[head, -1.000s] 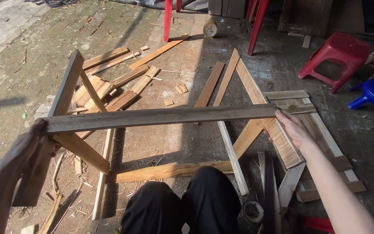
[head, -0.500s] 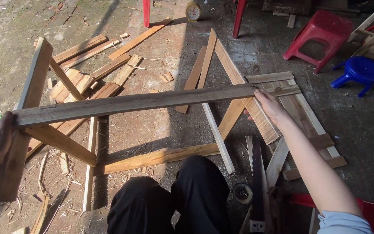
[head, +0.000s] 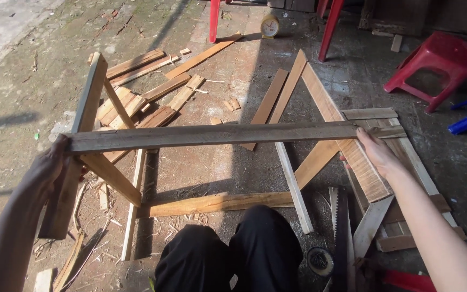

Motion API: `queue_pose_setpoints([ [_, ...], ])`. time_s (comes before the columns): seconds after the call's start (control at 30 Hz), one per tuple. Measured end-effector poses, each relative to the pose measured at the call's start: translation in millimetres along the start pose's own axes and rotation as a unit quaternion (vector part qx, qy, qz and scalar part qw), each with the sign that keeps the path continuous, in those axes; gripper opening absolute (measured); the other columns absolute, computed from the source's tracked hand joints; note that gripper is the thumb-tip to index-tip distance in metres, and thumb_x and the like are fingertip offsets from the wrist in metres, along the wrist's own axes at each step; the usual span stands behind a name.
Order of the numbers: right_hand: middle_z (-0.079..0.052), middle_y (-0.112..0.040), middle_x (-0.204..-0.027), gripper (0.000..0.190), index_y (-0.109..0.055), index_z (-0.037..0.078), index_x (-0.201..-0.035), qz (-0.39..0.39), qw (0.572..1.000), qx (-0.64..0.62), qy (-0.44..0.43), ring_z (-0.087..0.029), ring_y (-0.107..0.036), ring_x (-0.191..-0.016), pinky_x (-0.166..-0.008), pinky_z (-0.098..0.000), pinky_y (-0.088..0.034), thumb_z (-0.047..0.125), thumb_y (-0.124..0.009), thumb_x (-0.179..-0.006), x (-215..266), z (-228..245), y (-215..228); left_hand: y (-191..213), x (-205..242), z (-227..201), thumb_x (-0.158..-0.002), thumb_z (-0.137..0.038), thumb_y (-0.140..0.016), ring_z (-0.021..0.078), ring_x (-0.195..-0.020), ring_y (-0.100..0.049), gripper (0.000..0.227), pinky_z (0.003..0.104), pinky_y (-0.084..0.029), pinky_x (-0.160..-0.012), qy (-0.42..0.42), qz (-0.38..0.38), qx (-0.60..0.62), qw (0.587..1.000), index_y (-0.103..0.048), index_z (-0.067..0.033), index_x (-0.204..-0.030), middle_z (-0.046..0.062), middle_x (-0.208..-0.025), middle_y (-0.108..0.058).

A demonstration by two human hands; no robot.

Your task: The person sits on the ground assembling a wooden frame from scrap lumber, fitting a long cross rail between two leg frames and hammering the joint to seat it, then stands and picks up a wood strip from a pile of scrap pieces.

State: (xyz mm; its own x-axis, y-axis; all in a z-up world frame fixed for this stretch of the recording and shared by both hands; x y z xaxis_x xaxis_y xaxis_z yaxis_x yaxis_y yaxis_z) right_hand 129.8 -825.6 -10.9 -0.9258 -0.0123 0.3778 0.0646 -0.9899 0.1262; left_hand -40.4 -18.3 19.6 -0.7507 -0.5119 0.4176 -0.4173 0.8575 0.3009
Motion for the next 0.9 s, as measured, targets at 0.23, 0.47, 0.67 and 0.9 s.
queue_pose_setpoints([
  [0.23, -0.025, -0.063, -0.115, 0.047, -0.043, 0.002, -0.147, 0.034, 0.998, 0.019, 0.040, -0.034, -0.065, -0.083, -0.062, -0.0476, -0.055, 0.038, -0.034, -0.118, -3.3, 5.5, -10.8, 4.4, 36.0, -11.9, -0.111, -0.056, -0.033, 0.0396, -0.102, -0.062, 0.062, 0.051, -0.051, -0.082, 0.017, 0.004, 0.019, 1.000, -0.051, -0.0004, -0.135, 0.032, -0.121, -0.061],
  [0.47, -0.026, -0.064, -0.110, 0.046, -0.045, 0.004, -0.145, 0.023, 0.999, 0.037, 0.016, -0.037, -0.065, -0.081, -0.062, -0.0511, -0.056, 0.039, -0.033, -0.119, -1.3, 4.2, -5.4, -6.3, 37.2, -2.5, -0.113, -0.061, -0.027, 0.0251, -0.071, -0.052, 0.058, 0.041, -0.046, -0.060, -0.004, 0.084, 0.031, 0.996, -0.049, -0.0101, -0.132, 0.013, -0.092, -0.053],
  [0.67, -0.027, -0.066, -0.106, 0.044, -0.047, 0.006, -0.147, 0.005, 0.998, 0.061, -0.004, -0.036, -0.065, -0.080, -0.063, -0.0490, -0.056, 0.038, -0.033, -0.119, 34.1, 9.5, -16.6, 3.8, 60.2, 9.8, -0.113, -0.058, -0.023, 0.0277, -0.075, -0.048, 0.057, 0.046, -0.045, -0.063, -0.003, 0.090, 0.046, 0.995, -0.044, -0.0079, -0.131, 0.016, -0.095, -0.047],
  [0.9, -0.025, -0.066, -0.107, 0.044, -0.047, 0.006, -0.145, 0.036, 0.998, 0.044, 0.010, -0.034, -0.066, -0.083, -0.066, -0.0472, -0.057, 0.039, -0.033, -0.119, 28.0, 0.6, -13.3, 9.8, 60.1, 13.8, -0.114, -0.057, -0.026, 0.0303, -0.072, -0.054, 0.062, 0.046, -0.049, -0.061, -0.014, 0.067, 0.024, 0.997, -0.046, -0.0016, -0.134, 0.020, -0.095, -0.054],
])
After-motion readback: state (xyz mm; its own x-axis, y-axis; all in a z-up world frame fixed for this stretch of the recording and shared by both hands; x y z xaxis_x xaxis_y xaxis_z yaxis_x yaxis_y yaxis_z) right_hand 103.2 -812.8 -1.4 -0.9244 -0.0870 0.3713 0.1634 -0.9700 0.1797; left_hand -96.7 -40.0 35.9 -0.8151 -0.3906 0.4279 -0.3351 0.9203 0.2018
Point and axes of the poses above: each hand's wrist, its own x-axis away from the middle knuckle, its own y-axis out of the back of the hand, z = x × y, the point moved 10 cm from there along -x, towards the middle knuckle
